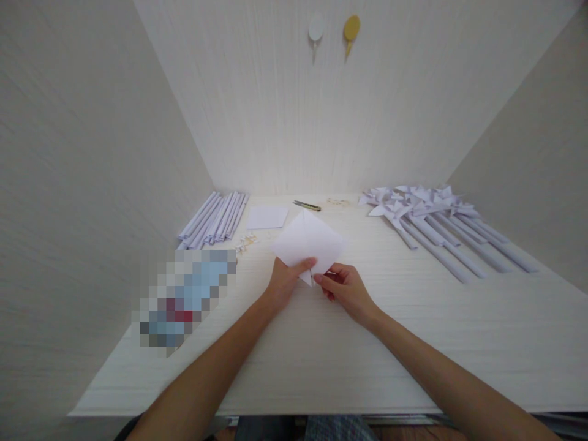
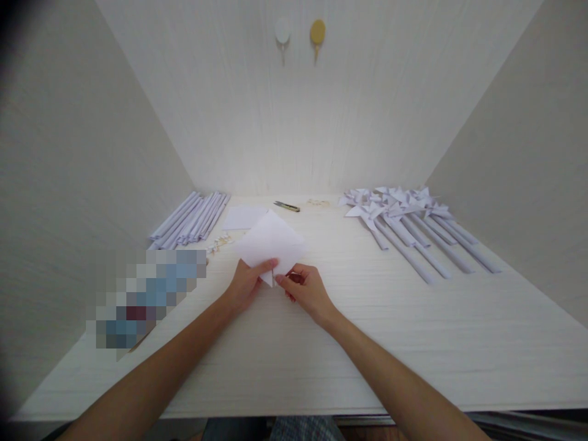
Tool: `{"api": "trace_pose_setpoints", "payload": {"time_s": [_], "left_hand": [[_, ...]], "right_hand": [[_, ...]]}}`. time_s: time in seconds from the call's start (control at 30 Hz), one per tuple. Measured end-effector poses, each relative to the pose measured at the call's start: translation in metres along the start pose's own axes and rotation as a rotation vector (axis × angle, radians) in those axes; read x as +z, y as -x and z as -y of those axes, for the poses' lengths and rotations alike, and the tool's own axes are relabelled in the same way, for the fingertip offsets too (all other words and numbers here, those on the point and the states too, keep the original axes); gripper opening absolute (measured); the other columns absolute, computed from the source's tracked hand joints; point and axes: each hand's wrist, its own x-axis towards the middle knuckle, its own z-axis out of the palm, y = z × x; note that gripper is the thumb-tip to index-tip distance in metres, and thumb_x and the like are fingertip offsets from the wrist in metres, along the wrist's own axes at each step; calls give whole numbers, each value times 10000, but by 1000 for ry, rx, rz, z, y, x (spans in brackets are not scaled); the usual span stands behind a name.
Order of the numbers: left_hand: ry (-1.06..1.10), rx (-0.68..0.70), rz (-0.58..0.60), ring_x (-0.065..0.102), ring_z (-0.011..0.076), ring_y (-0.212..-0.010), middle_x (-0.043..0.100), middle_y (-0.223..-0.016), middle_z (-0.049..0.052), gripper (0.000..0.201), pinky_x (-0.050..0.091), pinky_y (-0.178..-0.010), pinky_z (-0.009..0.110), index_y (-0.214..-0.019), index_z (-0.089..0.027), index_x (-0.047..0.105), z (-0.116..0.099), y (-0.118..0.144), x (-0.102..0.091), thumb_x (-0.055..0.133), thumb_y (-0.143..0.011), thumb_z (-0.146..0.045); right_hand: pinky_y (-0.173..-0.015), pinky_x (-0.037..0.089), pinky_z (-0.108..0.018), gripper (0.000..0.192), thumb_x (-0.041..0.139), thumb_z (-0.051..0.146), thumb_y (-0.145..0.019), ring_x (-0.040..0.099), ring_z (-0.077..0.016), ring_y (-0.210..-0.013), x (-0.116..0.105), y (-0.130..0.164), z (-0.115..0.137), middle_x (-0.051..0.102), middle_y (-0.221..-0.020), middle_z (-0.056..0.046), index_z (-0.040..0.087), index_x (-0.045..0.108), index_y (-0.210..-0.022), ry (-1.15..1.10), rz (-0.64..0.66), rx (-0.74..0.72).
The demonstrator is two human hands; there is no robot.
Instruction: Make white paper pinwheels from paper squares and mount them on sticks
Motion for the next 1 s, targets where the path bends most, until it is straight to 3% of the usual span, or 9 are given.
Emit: {"api": "trace_pose_setpoints", "payload": {"time_s": [0.77,0.87,1.0], "left_hand": [[9,20,-79,585,197,-813,653,-889,79,458,459,-733,322,-942,-125,594,-3,-1,4,704,-510,-231],[4,16,-84,587,186,-767,655,-855,70,451,460,-695,309,-931,-122,598,-3,-2,4,705,-508,-237],[-26,3,-35,587,176,-709,655,-809,65,435,465,-659,305,-914,-121,605,-1,0,4,709,-507,-231]], "right_hand": [[-383,281,-195,78,585,233,-623,371,-54,-383,-3,3,3,446,-439,62,159,568,-605,32,65,-74],[-388,285,-200,147,535,283,-677,378,-61,-382,-3,3,2,444,-429,53,152,566,-620,-17,73,-55],[-371,247,-206,263,562,386,-662,346,-59,-364,1,2,0,420,-405,53,152,528,-548,51,-20,-31]]}}
